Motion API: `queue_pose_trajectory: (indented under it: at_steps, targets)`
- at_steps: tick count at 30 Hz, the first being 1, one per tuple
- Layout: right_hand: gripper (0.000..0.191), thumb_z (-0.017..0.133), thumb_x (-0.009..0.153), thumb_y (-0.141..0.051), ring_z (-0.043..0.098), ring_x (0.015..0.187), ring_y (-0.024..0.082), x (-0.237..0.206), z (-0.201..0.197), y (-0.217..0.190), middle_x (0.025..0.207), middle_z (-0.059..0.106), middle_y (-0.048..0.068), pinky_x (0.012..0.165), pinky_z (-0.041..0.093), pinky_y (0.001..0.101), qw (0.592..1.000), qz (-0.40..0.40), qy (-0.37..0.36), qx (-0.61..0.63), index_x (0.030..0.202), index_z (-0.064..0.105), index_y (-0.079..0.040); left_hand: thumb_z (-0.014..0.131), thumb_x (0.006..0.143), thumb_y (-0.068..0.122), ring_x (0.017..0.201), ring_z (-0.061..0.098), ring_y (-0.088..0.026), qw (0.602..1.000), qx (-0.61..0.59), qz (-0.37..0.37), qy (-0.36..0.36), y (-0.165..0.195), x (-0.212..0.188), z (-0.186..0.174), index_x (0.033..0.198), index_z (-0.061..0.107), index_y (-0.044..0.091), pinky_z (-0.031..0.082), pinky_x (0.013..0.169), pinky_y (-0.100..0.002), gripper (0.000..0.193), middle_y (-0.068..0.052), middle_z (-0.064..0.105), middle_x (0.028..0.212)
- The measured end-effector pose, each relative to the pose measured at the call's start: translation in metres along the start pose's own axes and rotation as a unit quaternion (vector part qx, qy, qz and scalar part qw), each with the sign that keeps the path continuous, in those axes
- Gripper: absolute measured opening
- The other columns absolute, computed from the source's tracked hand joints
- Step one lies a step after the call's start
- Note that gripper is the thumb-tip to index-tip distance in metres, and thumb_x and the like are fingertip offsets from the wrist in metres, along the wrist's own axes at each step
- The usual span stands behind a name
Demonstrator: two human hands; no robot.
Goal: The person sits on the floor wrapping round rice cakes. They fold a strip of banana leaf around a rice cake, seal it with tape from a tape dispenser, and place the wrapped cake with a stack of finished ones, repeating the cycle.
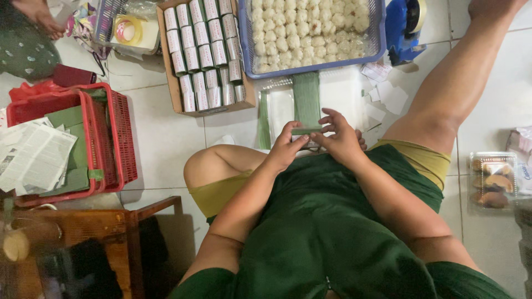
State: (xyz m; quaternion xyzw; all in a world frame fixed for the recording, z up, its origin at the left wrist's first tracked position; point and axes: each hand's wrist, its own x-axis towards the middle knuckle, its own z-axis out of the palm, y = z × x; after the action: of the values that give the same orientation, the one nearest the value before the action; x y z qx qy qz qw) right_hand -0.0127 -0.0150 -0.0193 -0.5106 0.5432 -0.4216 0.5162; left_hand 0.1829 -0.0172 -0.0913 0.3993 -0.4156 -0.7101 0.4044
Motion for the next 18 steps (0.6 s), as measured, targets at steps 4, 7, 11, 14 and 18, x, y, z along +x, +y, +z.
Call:
queue_pose_trajectory:
  at_steps: [4,7,11,14,18]
  targets:
    - [0.032,0.075,0.094,-0.017,0.060,0.083,0.008,0.005,-0.002,0.029,0.097,0.069,0.003,0.072,0.049,0.0242,0.994,0.101,-0.039,0.031,0.120,0.068,-0.001,0.067,0.102,0.007,0.096,0.060,-0.013,0.999,0.000,-0.031,0.026,-0.001,0.000,0.008,0.125,0.051,0.007,0.053,0.084,-0.030,0.027,-0.008,0.060,0.106]
    - [0.028,0.074,0.094,-0.019,0.057,0.075,0.006,0.005,-0.002,0.034,0.091,0.066,0.000,0.063,0.050,0.0251,0.991,0.123,-0.036,0.026,0.116,0.068,-0.001,0.064,0.099,0.011,0.092,0.064,-0.014,0.987,-0.134,-0.083,0.029,0.001,-0.002,0.010,0.120,0.052,0.009,0.056,0.079,-0.031,0.024,-0.006,0.062,0.102]
    - [0.028,0.073,0.095,-0.020,0.058,0.074,0.011,0.002,-0.002,0.016,0.090,0.066,0.005,0.063,0.051,0.0291,0.989,0.137,-0.054,0.021,0.118,0.067,-0.005,0.068,0.098,0.007,0.094,0.062,-0.012,0.992,-0.118,-0.024,0.041,0.003,-0.003,0.010,0.112,0.059,0.006,0.055,0.081,-0.029,0.017,-0.004,0.061,0.103]
    - [0.039,0.080,0.084,-0.013,0.062,0.087,0.022,-0.015,0.000,-0.005,0.112,0.061,0.012,0.074,0.051,0.0364,0.959,-0.136,0.103,-0.228,0.115,0.059,-0.001,0.068,0.097,0.008,0.088,0.062,-0.013,0.990,-0.091,-0.056,0.092,0.002,0.000,0.008,0.106,0.061,0.007,0.056,0.078,-0.029,0.012,-0.004,0.063,0.096]
    - [0.036,0.072,0.082,-0.011,0.062,0.110,0.030,-0.037,-0.008,-0.024,0.120,0.060,0.005,0.094,0.047,0.0448,0.821,-0.426,0.020,-0.380,0.116,0.060,-0.014,0.071,0.095,0.007,0.084,0.063,-0.013,0.985,-0.127,-0.053,0.104,0.000,0.005,0.005,0.105,0.062,0.007,0.055,0.075,-0.029,0.013,-0.004,0.065,0.094]
